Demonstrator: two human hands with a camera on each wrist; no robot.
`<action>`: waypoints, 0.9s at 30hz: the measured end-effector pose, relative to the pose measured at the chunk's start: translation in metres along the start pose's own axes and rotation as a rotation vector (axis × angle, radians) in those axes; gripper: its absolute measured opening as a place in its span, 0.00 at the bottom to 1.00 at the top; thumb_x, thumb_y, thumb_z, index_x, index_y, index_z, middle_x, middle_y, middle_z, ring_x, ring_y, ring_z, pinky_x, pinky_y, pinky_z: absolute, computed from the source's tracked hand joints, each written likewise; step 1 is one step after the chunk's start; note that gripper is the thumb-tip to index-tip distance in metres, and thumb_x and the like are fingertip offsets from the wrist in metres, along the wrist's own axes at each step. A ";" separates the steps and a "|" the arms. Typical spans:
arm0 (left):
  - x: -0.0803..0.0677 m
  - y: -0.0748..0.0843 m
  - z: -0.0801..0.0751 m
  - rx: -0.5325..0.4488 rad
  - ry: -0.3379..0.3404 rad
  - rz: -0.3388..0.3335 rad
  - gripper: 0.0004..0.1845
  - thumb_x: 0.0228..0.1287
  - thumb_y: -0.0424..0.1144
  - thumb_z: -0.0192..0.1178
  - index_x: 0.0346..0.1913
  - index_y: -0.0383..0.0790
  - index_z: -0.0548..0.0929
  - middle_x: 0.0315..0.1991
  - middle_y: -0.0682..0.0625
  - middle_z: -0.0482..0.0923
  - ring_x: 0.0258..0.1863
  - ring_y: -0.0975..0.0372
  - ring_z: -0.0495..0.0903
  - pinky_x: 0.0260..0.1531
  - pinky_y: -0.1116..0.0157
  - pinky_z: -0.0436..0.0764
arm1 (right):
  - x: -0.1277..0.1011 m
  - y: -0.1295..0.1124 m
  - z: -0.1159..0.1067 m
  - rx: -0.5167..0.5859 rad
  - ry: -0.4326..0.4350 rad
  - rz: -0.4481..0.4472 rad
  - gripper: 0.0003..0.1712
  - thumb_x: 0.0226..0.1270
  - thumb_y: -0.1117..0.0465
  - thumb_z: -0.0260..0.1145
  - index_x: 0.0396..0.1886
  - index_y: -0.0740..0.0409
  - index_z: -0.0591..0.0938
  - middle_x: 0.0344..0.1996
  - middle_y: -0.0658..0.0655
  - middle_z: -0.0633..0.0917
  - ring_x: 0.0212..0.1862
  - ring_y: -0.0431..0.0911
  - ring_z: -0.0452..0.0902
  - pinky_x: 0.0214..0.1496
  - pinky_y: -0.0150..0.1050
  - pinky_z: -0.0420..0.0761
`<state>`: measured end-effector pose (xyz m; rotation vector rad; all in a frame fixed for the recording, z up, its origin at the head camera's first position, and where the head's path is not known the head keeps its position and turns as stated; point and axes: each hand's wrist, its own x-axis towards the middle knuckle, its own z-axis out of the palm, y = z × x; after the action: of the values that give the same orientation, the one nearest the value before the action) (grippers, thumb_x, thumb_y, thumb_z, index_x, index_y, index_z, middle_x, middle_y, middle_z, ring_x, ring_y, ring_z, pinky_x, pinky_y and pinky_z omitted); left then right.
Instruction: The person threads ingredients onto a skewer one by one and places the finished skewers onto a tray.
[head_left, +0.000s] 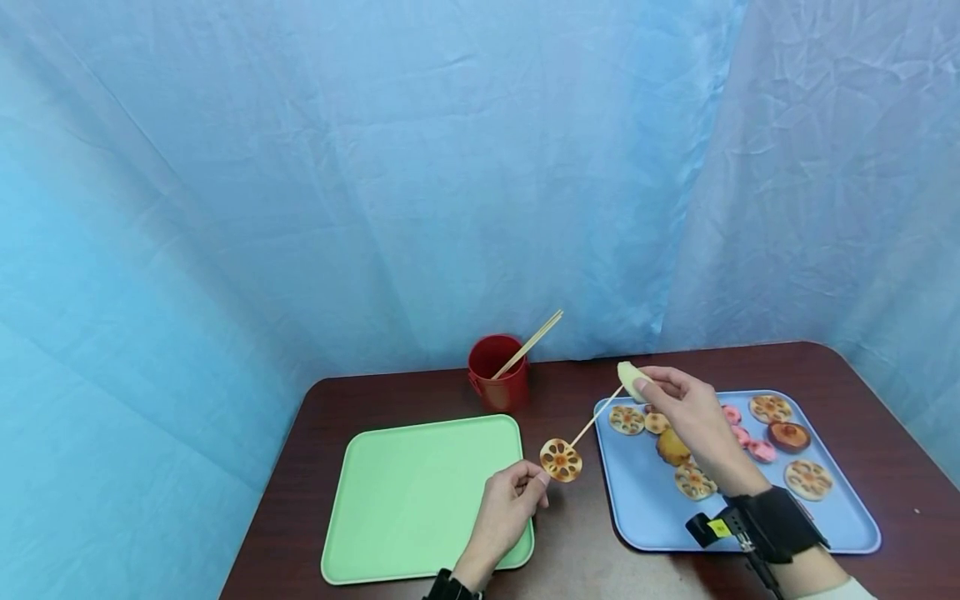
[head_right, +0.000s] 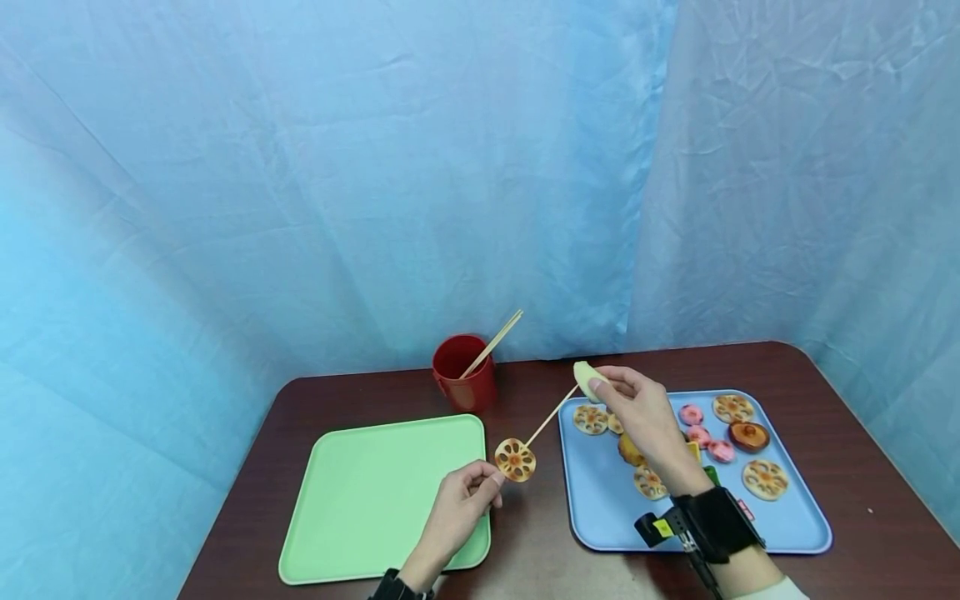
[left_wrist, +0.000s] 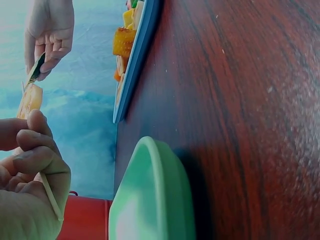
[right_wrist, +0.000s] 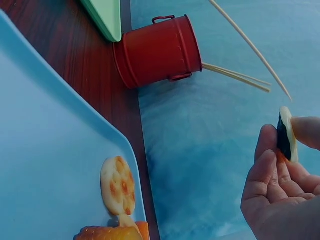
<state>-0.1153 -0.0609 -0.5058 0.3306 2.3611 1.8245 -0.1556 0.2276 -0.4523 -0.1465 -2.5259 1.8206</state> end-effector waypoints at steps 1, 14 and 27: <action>0.000 0.000 0.000 0.001 -0.004 -0.002 0.10 0.73 0.37 0.62 0.37 0.32 0.86 0.22 0.49 0.82 0.15 0.71 0.70 0.18 0.75 0.66 | 0.000 -0.001 0.000 0.000 0.004 -0.001 0.39 0.75 0.35 0.60 0.69 0.61 0.75 0.57 0.64 0.83 0.53 0.51 0.79 0.48 0.31 0.81; 0.000 -0.002 -0.001 0.026 -0.044 -0.008 0.12 0.73 0.38 0.61 0.37 0.30 0.85 0.21 0.52 0.81 0.17 0.71 0.71 0.20 0.75 0.67 | -0.003 -0.003 0.003 -0.014 0.019 -0.030 0.37 0.76 0.36 0.60 0.68 0.59 0.76 0.57 0.62 0.84 0.50 0.43 0.79 0.48 0.30 0.79; 0.000 -0.002 0.000 0.006 -0.008 -0.015 0.11 0.74 0.38 0.62 0.38 0.33 0.87 0.21 0.49 0.82 0.15 0.68 0.72 0.19 0.74 0.68 | -0.007 -0.001 0.011 0.060 -0.031 -0.020 0.33 0.76 0.39 0.62 0.66 0.60 0.77 0.55 0.61 0.84 0.49 0.44 0.81 0.48 0.35 0.82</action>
<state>-0.1160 -0.0615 -0.5076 0.3195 2.3581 1.8058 -0.1497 0.2166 -0.4550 -0.0918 -2.4795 1.9037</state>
